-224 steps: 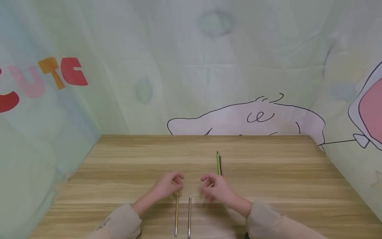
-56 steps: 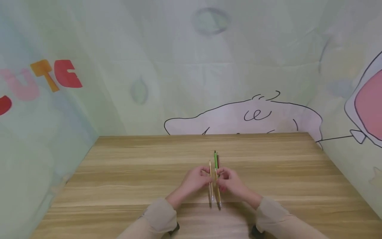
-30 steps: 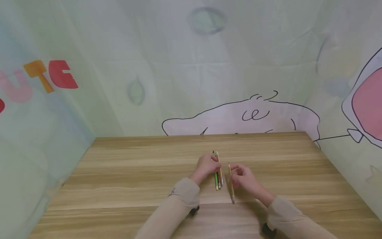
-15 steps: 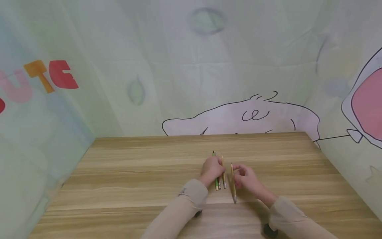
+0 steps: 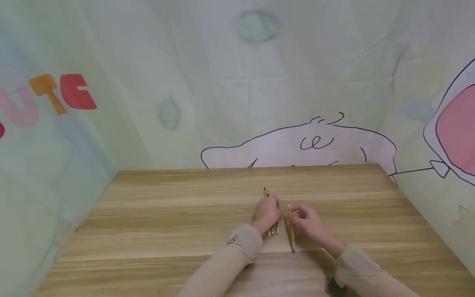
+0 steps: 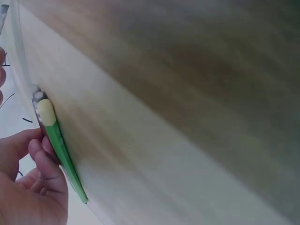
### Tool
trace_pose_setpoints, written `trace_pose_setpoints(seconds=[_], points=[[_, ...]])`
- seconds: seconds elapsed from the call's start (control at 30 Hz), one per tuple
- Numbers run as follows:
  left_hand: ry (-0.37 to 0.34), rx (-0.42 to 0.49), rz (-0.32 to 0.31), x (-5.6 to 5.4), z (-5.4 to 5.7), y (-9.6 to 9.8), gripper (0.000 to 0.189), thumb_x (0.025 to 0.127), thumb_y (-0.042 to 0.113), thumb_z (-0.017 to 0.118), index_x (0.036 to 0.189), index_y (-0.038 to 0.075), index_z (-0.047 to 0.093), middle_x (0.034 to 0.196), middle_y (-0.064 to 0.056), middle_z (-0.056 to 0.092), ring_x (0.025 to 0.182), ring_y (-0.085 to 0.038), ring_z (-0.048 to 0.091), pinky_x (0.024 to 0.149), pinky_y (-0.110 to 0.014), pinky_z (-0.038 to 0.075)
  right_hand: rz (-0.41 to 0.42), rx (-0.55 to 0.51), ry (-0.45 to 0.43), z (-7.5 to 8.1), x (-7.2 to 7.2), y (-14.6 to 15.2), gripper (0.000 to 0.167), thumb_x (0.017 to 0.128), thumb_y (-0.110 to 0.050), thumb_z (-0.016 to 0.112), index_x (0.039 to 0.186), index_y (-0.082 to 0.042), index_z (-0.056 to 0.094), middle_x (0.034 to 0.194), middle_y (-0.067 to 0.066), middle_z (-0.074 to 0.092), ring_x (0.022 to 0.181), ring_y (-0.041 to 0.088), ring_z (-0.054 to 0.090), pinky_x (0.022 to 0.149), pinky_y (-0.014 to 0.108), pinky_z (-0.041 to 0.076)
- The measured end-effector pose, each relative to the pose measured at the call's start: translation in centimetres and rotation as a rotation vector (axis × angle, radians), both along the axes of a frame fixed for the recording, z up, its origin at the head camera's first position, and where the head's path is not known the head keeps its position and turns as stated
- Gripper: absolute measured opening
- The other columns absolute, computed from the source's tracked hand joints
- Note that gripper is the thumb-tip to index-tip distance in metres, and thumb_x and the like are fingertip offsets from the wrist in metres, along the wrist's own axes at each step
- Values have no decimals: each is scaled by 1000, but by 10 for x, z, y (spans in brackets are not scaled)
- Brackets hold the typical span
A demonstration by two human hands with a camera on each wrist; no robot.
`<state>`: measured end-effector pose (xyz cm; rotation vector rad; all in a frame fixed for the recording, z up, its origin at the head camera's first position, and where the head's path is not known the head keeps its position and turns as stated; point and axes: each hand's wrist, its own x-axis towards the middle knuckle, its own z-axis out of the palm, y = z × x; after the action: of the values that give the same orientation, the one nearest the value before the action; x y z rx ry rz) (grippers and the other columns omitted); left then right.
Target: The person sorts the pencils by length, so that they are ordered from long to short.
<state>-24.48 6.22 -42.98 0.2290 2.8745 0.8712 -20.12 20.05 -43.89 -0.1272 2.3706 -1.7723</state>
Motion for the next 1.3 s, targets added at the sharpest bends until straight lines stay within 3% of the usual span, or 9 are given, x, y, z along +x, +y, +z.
trace_pose_setpoints(seconds=[0.23, 0.5, 0.77, 1.1, 1.3], points=[[20, -45, -11, -2, 1, -2, 10, 74, 12, 65, 82, 9, 60, 62, 0, 52, 48, -10, 46, 41, -19, 37, -20, -5, -7, -1, -1, 0, 32, 76, 4, 50, 107, 11, 45, 63, 3, 50, 51, 10, 48, 47, 22, 45], [15, -54, 3, 0, 2, -3, 8, 74, 12, 65, 77, 8, 58, 57, 0, 48, 44, -10, 44, 38, -19, 36, -25, -13, -23, 0, -4, 0, 33, 76, 4, 49, 108, 11, 44, 65, 3, 51, 53, 11, 48, 48, 22, 46], [27, -74, -1, -1, 1, -4, 27, 74, 11, 64, 100, 4, 61, 65, -3, 56, 47, -11, 47, 40, -19, 38, -51, -21, -18, 5, -8, -2, 35, 76, 5, 48, 111, 11, 43, 66, 2, 51, 53, 11, 49, 50, 24, 46], [61, -63, -19, 0, -2, -6, 25, 74, 6, 60, 98, 4, 63, 84, -9, 65, 51, -12, 48, 41, -20, 37, -80, -16, -5, 16, -23, -6, 34, 81, 1, 49, 113, 11, 42, 68, 2, 52, 55, 12, 49, 52, 25, 46], [82, -80, -17, 1, -2, -8, 17, 74, 9, 62, 91, 6, 63, 79, -6, 64, 51, -11, 47, 41, -20, 36, -112, -18, -38, 18, -32, -9, 34, 81, 0, 50, 113, 10, 44, 67, 2, 52, 55, 11, 50, 52, 23, 47]])
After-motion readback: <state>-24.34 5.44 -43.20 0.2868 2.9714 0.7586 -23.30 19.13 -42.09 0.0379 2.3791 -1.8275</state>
